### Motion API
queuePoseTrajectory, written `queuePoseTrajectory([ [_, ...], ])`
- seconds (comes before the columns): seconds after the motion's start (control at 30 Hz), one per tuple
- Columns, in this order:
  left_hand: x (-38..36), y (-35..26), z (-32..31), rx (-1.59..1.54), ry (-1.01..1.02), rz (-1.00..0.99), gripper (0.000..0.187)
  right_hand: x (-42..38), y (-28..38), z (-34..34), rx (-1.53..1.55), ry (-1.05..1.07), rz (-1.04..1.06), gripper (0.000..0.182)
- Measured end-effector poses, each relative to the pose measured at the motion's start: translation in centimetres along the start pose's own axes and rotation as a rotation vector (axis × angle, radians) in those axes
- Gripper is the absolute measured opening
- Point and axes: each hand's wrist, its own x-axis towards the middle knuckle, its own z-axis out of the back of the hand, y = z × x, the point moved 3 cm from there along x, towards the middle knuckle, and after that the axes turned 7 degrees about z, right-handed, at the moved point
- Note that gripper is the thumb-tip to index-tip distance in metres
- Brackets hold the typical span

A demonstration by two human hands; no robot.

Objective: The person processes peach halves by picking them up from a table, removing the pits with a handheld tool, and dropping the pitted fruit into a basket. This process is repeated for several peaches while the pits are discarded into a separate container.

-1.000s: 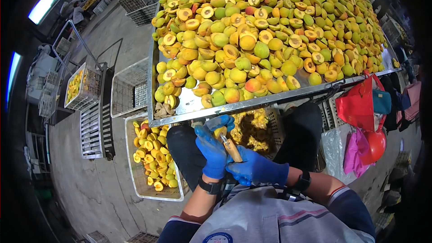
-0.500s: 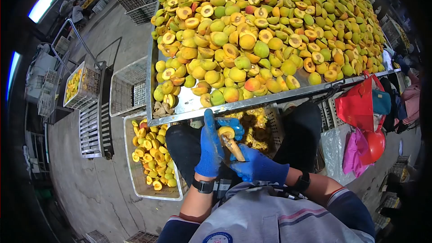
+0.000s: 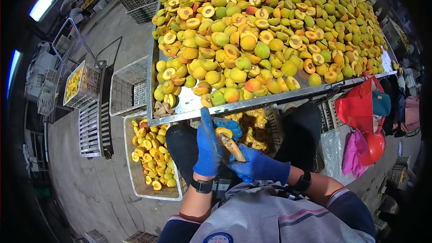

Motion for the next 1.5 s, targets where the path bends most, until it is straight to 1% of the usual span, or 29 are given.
queuePoseTrajectory([
  [0.07, 0.1, -0.2, -0.2, 0.134, -0.077, -0.024, 0.063, -0.1, 0.0, -0.2, 0.283, -0.025, -0.212, 0.023],
  [0.1, 0.3, 0.2, -0.2, 0.134, -0.077, -0.025, 0.063, -0.1, -0.3, -0.2, 0.283, -0.024, -0.212, 0.023],
  [0.17, 0.8, 0.9, 0.2, 0.046, -0.134, -0.124, 0.063, 0.0, -1.6, -0.5, 0.287, 0.014, -0.162, 0.024],
  [0.2, 0.9, 0.9, 0.4, 0.047, -0.134, -0.124, 0.063, 0.0, -2.5, -0.6, 0.288, 0.014, -0.161, 0.024],
  [0.27, 1.1, 1.0, 0.6, 0.197, -0.103, -0.111, 0.063, -0.2, -2.2, -0.5, -0.579, 0.009, 0.449, 0.01],
  [0.3, 1.1, 1.0, 0.6, 0.196, -0.102, -0.109, 0.063, -0.2, -2.1, -0.4, -0.58, 0.008, 0.447, 0.01],
  [0.37, 1.1, 0.9, 0.5, 0.219, -0.087, -0.037, 0.062, -0.1, -1.3, -0.3, -0.746, -0.012, 0.652, 0.008],
  [0.4, 1.1, 0.7, 0.6, 0.22, -0.088, -0.039, 0.062, 0.0, -0.3, -0.4, -0.745, -0.011, 0.654, 0.008],
  [0.47, 1.0, 0.5, 0.5, 0.084, 0.042, 0.029, 0.06, -0.1, -0.3, -0.7, 0.455, -0.059, -0.298, 0.021],
  [0.5, 0.8, 0.1, 0.4, 0.084, 0.039, 0.029, 0.06, -0.2, -0.6, -0.8, 0.456, -0.058, -0.299, 0.021],
  [0.57, 0.5, -0.8, -0.3, 0.3, 0.094, 0.097, 0.059, -0.4, -1.4, -0.6, 0.235, -0.072, -0.234, 0.016],
  [0.6, 0.7, -0.9, -0.2, 0.3, 0.094, 0.097, 0.059, -0.4, -1.7, -0.5, 0.234, -0.073, -0.234, 0.016],
  [0.67, 1.3, -0.6, 0.3, 0.4, 0.128, 0.161, 0.061, -0.3, -1.7, -0.6, 0.227, 0.011, -0.097, 0.022],
  [0.7, 1.3, -0.4, 0.4, 0.4, 0.128, 0.162, 0.061, -0.2, -1.2, -0.6, 0.228, 0.011, -0.097, 0.022],
  [0.77, 1.1, -0.2, 0.3, 0.234, 0.182, 0.123, 0.062, -0.1, 0.0, -0.7, 0.519, -0.002, -0.321, 0.016],
  [0.9, 0.8, 0.1, 0.3, 0.162, 0.151, 0.171, 0.063, -0.1, 0.5, -0.4, 0.539, 0.021, -0.324, 0.011],
  [0.97, 0.8, 0.4, 0.5, 0.103, 0.15, 0.099, 0.064, 0.0, 0.8, -0.4, 0.537, 0.101, -0.339, 0.009],
  [1.0, 0.8, 1.0, 0.7, 0.103, 0.147, 0.099, 0.064, 0.0, 0.9, -0.4, 0.538, 0.103, -0.34, 0.009],
  [1.07, 1.1, 1.8, 1.1, -0.186, 0.196, -0.023, 0.066, 0.1, 1.1, -0.4, 0.591, 0.087, -0.344, 0.009],
  [1.1, 1.2, 1.9, 1.1, -0.216, 0.138, -0.004, 0.063, 0.1, 0.6, -0.5, 0.591, 0.087, -0.345, 0.009],
  [1.13, 1.1, 1.6, 1.1, -0.217, 0.138, -0.006, 0.063, 0.1, -0.1, -0.6, 0.54, 0.093, -0.333, 0.009],
  [1.2, 0.8, 1.2, 0.8, 0.01, 0.175, 0.11, 0.064, 0.2, -0.3, -0.5, 0.485, 0.1, -0.323, 0.009],
  [1.27, 1.0, 1.2, 0.8, 0.056, 0.132, 0.098, 0.064, 0.2, 0.5, -0.3, 0.405, 0.048, -0.36, 0.008],
  [1.3, 1.0, 1.2, 0.9, 0.107, 0.094, 0.085, 0.064, 0.2, 0.9, -0.1, 0.45, 0.075, -0.363, 0.008],
  [1.33, 1.0, 1.4, 0.8, 0.106, 0.094, 0.084, 0.064, 0.2, 0.9, -0.2, 0.449, 0.076, -0.363, 0.008],
  [1.4, 0.9, 1.7, 0.7, -0.158, 0.187, -0.04, 0.062, 0.3, 0.7, -0.6, 0.503, 0.066, -0.331, 0.01],
  [1.43, 1.0, 1.9, 0.5, -0.261, 0.242, -0.036, 0.064, 0.2, 0.6, -0.7, 0.502, 0.067, -0.331, 0.01],
  [1.47, 0.9, 1.8, 0.6, -0.262, 0.24, -0.038, 0.064, 0.2, 0.5, -0.9, 0.512, 0.047, -0.339, 0.01],
  [1.5, 0.8, 1.8, 0.8, -0.141, 0.191, -0.027, 0.064, 0.2, 0.5, -0.8, 0.52, 0.027, -0.347, 0.01],
])
